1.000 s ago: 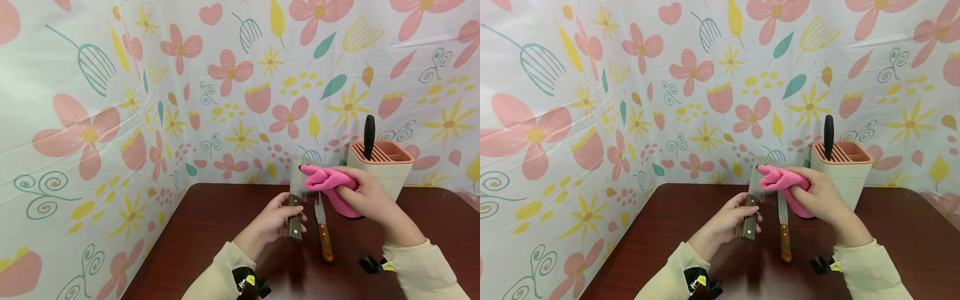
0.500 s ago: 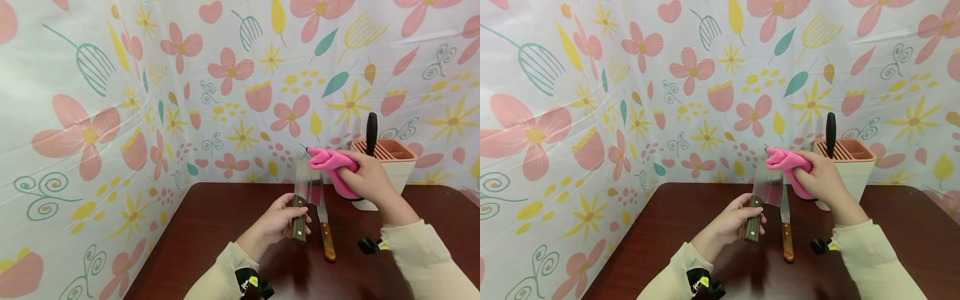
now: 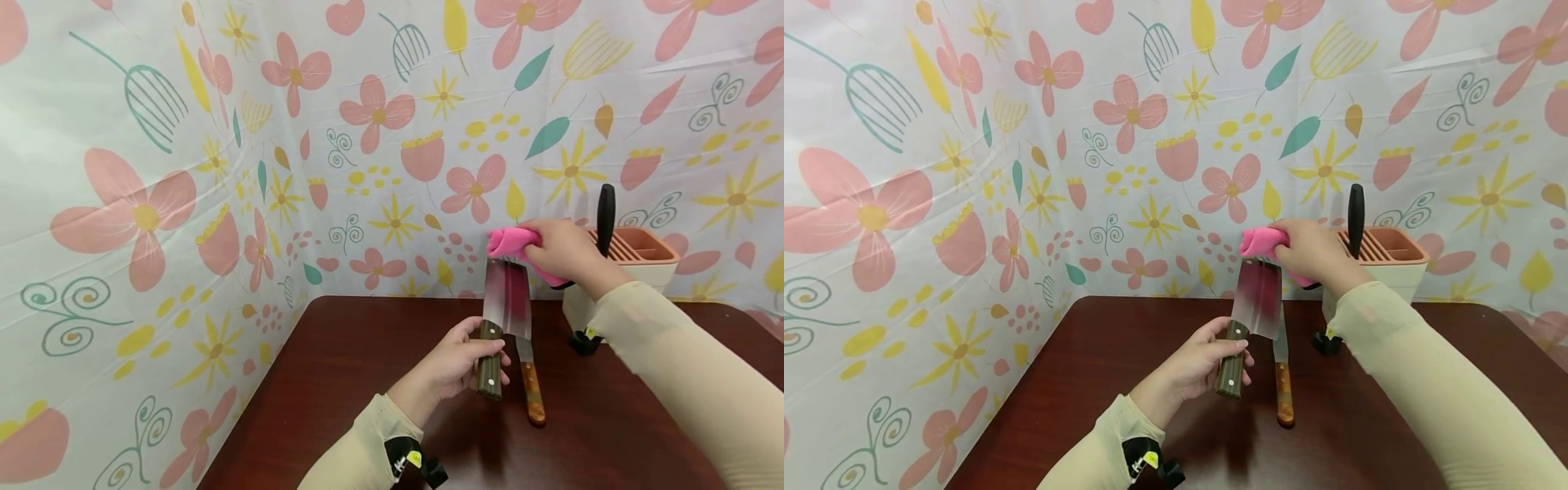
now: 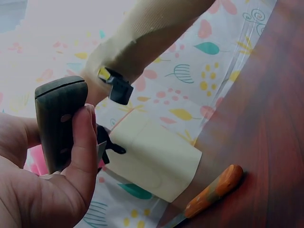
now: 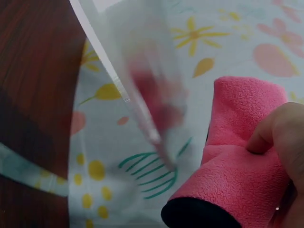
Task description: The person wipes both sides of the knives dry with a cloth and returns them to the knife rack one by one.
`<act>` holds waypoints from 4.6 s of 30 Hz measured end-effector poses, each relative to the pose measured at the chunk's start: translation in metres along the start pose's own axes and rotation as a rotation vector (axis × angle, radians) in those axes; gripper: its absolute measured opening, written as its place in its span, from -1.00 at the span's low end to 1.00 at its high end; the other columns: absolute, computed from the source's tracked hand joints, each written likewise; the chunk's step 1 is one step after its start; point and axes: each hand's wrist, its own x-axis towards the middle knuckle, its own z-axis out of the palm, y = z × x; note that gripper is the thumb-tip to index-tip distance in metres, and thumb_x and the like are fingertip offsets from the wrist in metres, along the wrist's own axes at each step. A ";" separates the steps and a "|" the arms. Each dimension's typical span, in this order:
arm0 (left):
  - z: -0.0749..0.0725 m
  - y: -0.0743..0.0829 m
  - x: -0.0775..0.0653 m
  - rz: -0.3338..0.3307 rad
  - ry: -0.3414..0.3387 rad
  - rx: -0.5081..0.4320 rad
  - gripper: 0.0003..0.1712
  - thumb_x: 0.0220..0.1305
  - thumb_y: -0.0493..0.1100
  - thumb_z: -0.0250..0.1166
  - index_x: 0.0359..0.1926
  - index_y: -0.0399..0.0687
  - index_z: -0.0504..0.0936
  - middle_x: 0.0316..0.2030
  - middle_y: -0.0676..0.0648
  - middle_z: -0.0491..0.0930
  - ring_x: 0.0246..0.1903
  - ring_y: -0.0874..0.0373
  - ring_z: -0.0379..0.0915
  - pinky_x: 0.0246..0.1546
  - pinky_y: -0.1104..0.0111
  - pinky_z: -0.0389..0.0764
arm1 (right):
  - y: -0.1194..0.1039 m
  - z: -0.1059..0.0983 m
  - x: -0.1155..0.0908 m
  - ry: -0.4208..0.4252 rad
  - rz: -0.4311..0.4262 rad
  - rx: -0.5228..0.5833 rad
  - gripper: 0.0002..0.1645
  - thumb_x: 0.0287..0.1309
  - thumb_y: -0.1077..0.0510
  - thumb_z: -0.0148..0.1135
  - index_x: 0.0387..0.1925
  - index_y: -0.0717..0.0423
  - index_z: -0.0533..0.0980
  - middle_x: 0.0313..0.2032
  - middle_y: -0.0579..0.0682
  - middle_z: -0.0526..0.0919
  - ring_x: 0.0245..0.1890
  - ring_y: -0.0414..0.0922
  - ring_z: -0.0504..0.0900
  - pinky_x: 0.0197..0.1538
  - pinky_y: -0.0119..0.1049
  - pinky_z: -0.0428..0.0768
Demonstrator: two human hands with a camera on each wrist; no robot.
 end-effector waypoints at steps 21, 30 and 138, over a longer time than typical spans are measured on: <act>-0.006 0.000 0.002 -0.003 0.014 0.003 -0.59 0.50 -0.17 0.20 0.26 0.15 0.34 -0.34 -0.03 0.67 -0.46 0.13 0.73 -0.44 0.20 0.76 | -0.017 0.034 0.003 -0.084 -0.025 0.002 -0.44 0.24 0.11 0.17 0.28 0.07 0.54 -0.06 0.18 0.71 -0.33 0.03 0.55 -0.25 -0.07 0.50; -0.008 0.001 0.001 -0.015 0.026 0.009 -0.60 0.50 -0.15 0.21 0.26 0.16 0.34 -0.33 -0.04 0.68 -0.46 0.12 0.73 -0.37 0.12 0.78 | -0.025 0.039 -0.011 -0.058 -0.099 -0.006 -0.48 0.21 0.15 0.21 0.23 0.10 0.58 -0.09 0.15 0.74 -0.33 0.01 0.54 -0.24 -0.09 0.53; -0.009 -0.003 0.004 -0.003 0.042 -0.043 -0.60 0.48 -0.16 0.22 0.26 0.16 0.42 -0.36 -0.04 0.68 -0.51 0.15 0.71 -0.47 0.23 0.75 | 0.002 0.022 0.031 -0.043 -0.014 0.000 -0.49 0.26 0.16 0.07 0.22 0.20 0.53 -0.06 0.27 0.71 -0.21 0.13 0.61 -0.06 0.11 0.57</act>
